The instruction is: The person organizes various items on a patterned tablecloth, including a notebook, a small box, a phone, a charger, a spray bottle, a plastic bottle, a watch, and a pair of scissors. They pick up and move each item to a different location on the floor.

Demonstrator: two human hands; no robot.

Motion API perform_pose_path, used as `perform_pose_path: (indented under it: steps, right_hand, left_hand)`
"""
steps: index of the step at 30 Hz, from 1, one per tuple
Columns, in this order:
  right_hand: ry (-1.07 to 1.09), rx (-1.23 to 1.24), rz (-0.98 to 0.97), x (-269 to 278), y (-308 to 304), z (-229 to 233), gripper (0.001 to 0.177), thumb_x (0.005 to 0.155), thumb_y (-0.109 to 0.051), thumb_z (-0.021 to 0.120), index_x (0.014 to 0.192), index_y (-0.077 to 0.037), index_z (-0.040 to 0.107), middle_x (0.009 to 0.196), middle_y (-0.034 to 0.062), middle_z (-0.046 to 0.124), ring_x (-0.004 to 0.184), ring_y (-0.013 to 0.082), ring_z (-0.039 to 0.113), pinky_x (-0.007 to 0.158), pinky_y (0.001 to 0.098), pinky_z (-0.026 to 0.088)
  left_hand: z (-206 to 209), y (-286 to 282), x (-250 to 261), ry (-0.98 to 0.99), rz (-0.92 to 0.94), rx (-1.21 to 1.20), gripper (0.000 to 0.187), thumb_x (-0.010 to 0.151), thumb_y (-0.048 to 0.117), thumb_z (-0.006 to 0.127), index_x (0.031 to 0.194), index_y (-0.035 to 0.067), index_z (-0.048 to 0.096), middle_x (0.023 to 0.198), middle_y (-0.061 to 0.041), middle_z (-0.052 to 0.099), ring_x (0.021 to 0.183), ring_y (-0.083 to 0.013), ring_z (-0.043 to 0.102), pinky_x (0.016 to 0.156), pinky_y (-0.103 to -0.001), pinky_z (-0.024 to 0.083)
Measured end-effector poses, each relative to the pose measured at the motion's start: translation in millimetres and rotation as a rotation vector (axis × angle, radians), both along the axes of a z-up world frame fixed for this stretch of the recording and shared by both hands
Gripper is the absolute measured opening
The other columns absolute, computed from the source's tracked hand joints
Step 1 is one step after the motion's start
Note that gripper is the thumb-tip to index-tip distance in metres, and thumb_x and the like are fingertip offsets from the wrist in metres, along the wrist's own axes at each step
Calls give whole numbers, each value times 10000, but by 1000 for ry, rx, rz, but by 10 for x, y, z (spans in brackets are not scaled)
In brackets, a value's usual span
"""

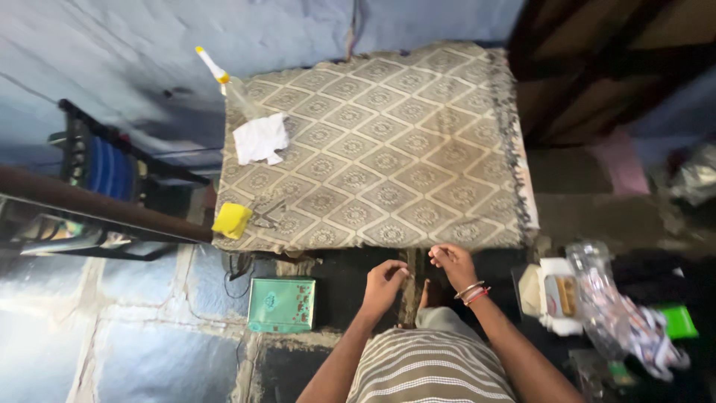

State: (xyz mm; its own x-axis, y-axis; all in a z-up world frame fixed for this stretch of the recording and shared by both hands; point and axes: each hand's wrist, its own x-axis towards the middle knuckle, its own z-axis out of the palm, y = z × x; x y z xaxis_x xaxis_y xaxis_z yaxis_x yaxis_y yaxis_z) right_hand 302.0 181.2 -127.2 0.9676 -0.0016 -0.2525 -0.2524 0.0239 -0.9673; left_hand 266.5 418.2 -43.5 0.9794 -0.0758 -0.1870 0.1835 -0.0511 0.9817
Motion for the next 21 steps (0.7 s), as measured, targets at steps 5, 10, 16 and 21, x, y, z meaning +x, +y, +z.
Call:
perform_pose_path:
  steps: [5,10,16,21]
  right_hand:
    - [-24,43,138,621,-54,-21,237,992,-204,646,1041,16,721,869,48,717,757,99,647,687,251,515]
    - [33,43,226,1044,-141,-40,225,989,-185,657,1027,28,720,885,43,718,746,95,631,689,243,522]
    - [199,-76,323,1336,-128,-120,236,968,-221,658,1019,0,721,884,30,737,752,102,668,663,249,533]
    - [256,-163,370,1490,-30,-161,242,954,-235,678,1044,-17,732,869,40,728,762,105,675,674,255,542]
  left_hand:
    - [95,19,483,107,113,-16,165,909,110,697,1019,-2,747,782,-31,724,716,-79,671,653,-245,526]
    - [89,-47,795,56,231,-92,169,928,101,692,1036,-19,739,793,-30,714,731,-82,650,684,-239,527]
    - [22,-116,916,115,333,-120,169,925,92,694,1046,-19,731,814,-27,716,731,-83,653,681,-245,529]
    - [-61,9,997,186,388,-125,184,933,109,695,1070,-3,745,819,-33,720,736,-80,660,669,-239,528]
